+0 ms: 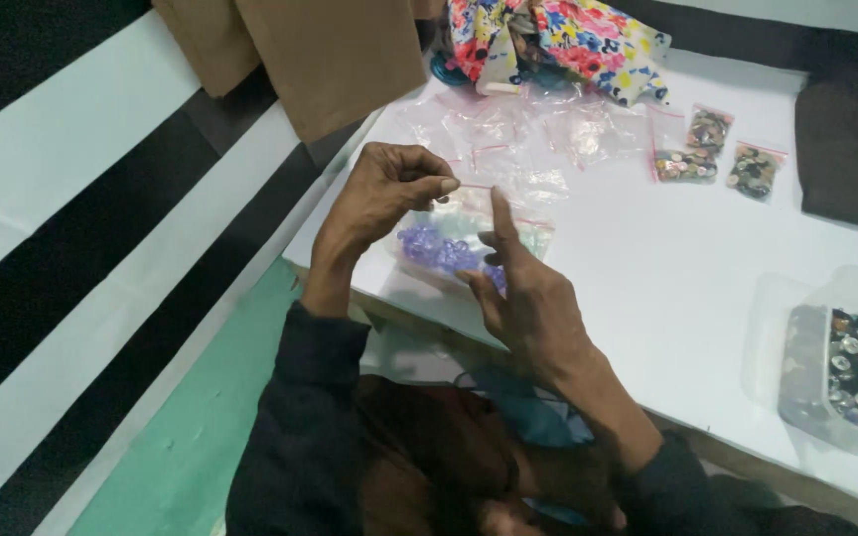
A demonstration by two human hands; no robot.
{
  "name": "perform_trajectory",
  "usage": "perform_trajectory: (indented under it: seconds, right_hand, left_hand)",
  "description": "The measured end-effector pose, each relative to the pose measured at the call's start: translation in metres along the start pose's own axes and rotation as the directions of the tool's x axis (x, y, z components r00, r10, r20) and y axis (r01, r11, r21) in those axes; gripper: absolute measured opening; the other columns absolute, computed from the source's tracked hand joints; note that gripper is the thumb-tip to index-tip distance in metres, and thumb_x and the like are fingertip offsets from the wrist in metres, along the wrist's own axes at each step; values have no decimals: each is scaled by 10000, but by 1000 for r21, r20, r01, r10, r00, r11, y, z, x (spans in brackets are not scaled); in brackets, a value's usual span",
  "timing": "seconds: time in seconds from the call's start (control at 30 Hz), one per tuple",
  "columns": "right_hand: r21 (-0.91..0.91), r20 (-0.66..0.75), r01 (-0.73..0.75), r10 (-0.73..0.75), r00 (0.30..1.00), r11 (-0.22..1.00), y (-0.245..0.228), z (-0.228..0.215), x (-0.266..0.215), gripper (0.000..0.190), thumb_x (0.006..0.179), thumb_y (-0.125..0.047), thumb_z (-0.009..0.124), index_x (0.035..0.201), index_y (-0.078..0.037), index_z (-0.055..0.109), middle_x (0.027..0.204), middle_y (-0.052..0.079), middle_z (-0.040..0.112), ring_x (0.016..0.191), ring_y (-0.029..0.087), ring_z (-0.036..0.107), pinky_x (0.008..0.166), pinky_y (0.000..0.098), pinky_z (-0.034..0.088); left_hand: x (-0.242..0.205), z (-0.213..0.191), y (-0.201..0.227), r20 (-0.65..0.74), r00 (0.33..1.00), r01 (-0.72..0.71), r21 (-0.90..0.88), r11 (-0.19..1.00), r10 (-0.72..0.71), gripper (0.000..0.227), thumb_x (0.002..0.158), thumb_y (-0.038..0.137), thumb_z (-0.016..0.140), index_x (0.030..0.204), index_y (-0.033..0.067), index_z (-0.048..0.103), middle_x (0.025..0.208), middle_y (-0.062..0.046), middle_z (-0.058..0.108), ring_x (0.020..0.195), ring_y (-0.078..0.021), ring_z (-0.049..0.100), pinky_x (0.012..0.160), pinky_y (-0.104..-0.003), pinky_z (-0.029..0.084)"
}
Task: Sorting and bagging small buttons from a large container
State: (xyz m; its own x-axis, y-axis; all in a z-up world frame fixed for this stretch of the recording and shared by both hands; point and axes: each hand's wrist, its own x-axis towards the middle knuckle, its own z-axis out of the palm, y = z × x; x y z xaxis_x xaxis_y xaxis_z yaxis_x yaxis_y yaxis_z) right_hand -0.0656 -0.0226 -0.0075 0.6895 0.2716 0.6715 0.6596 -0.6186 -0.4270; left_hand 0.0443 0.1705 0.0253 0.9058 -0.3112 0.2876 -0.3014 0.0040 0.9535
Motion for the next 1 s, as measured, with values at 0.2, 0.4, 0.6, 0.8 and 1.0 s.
perform_trajectory:
  seconds: [0.2,0.4,0.6,0.8,1.0]
  right_hand:
    - [-371,70,214,-203,977,904,33,40,3,524,933,-474,668,1374,-192,671,1402,192,604,1233,410,596,978,523,444]
    - [-441,257,213,-105,961,872,31,49,1,838,790,-562,715,1517,-192,524,1440,171,595,1322,407,537,1119,678,249]
    - [-463,408,207,0,913,862,32,45,4,972,757,-618,709,1577,-200,398,1478,133,541,1376,391,468,1105,675,232]
    - [-423,447,166,46,893,891,30,42,10,918,799,-665,660,1549,-182,442,1465,151,554,1370,414,482,1093,685,256]
    - [-327,318,178,-69,946,928,28,38,7,849,893,-743,523,1456,-108,543,1461,202,551,1366,438,485,1106,660,262]
  left_hand:
    - [20,-36,-37,69,989,117,204,972,-133,161,777,36,810,930,-2,777,670,-117,700,582,-103,654,535,-206,575]
    - [34,-40,-65,22,987,139,378,915,-160,142,771,160,821,912,140,811,762,-101,752,653,-130,652,595,-263,559]
    - [28,-36,-62,-82,996,72,501,862,-35,341,734,152,849,1061,244,816,973,-70,720,673,-195,678,674,-344,553]
    - [16,-5,-73,-14,980,-156,577,801,201,296,952,200,721,1246,167,735,1359,-185,652,1200,-428,636,995,-534,522]
    - [15,-1,-101,45,970,-218,601,769,239,248,967,173,717,1210,129,746,1316,-198,673,1210,-460,609,977,-569,522]
